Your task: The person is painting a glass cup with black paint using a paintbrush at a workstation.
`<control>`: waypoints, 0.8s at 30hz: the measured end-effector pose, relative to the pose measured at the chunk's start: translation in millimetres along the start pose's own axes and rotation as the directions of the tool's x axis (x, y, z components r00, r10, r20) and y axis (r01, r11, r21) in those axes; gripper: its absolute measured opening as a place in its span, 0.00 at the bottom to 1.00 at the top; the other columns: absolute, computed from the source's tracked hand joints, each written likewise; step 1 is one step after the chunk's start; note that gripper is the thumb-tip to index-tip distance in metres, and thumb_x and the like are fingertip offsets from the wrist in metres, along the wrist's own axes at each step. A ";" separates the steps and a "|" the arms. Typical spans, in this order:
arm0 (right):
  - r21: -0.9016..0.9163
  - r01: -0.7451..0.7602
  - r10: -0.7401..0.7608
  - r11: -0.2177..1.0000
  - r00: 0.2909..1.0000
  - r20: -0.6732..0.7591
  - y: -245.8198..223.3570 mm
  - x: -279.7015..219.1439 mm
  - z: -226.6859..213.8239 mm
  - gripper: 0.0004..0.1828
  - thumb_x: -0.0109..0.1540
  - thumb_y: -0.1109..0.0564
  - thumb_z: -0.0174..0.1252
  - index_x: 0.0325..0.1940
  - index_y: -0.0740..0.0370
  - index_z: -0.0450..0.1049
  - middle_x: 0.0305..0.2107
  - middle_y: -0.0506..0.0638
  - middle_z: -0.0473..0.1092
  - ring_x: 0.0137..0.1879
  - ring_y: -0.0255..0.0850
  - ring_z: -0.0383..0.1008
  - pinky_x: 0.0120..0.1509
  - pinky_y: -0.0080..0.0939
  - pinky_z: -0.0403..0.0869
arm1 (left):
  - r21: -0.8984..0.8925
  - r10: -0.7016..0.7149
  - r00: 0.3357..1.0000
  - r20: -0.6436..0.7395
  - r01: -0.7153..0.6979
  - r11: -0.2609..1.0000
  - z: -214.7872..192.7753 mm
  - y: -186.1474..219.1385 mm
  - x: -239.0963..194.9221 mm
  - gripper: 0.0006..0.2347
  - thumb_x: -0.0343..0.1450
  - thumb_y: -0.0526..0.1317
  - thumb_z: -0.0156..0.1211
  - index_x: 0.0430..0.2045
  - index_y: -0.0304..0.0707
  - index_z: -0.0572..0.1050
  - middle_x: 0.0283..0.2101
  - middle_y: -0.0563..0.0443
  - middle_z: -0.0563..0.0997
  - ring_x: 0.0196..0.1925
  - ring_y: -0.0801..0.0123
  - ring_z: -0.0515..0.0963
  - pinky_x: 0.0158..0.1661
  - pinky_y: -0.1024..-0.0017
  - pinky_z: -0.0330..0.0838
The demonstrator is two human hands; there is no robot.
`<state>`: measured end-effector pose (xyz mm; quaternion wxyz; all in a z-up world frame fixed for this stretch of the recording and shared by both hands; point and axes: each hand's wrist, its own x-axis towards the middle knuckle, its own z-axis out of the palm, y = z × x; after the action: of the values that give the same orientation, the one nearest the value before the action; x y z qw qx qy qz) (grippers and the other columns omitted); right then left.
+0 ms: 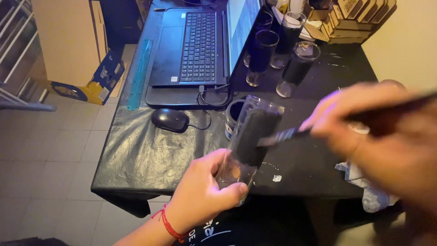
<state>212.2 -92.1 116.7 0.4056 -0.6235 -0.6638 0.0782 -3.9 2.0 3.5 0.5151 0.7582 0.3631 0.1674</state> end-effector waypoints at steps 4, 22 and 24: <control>0.070 -0.013 0.029 0.997 0.973 -0.228 40.4 -5.3 -8.6 0.06 0.77 0.66 0.54 0.49 0.73 0.65 0.42 0.60 0.71 0.45 0.42 0.75 0.57 0.34 0.77 | -0.002 0.017 0.999 -0.049 -0.017 1.000 -6.0 2.8 -0.4 0.09 0.54 0.47 0.61 0.19 0.48 0.73 0.23 0.64 0.76 0.27 0.77 0.73 0.32 0.75 0.66; -0.093 -0.092 0.077 0.991 0.985 -0.152 -2.9 -3.4 13.1 0.03 0.65 0.64 0.62 0.37 0.66 0.75 0.25 0.52 0.72 0.25 0.36 0.66 0.27 0.32 0.62 | 0.262 0.133 0.983 -0.130 -0.095 0.960 -2.4 -9.4 -4.1 0.20 0.54 0.53 0.64 0.35 0.46 0.77 0.30 0.62 0.82 0.33 0.69 0.82 0.38 0.69 0.72; 0.018 -0.025 0.029 1.000 0.960 -0.280 5.3 -8.9 8.7 0.04 0.77 0.71 0.56 0.51 0.74 0.67 0.44 0.61 0.71 0.47 0.43 0.76 0.58 0.34 0.77 | 0.275 0.149 0.977 -0.154 -0.102 0.956 -1.7 -11.4 -5.0 0.19 0.54 0.53 0.64 0.32 0.47 0.75 0.28 0.60 0.80 0.30 0.68 0.79 0.35 0.68 0.70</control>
<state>209.8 -95.4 103.8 0.4988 -0.6344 -0.5905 -0.0008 -12.7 1.8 -5.5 0.3636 0.8245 0.3765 0.2151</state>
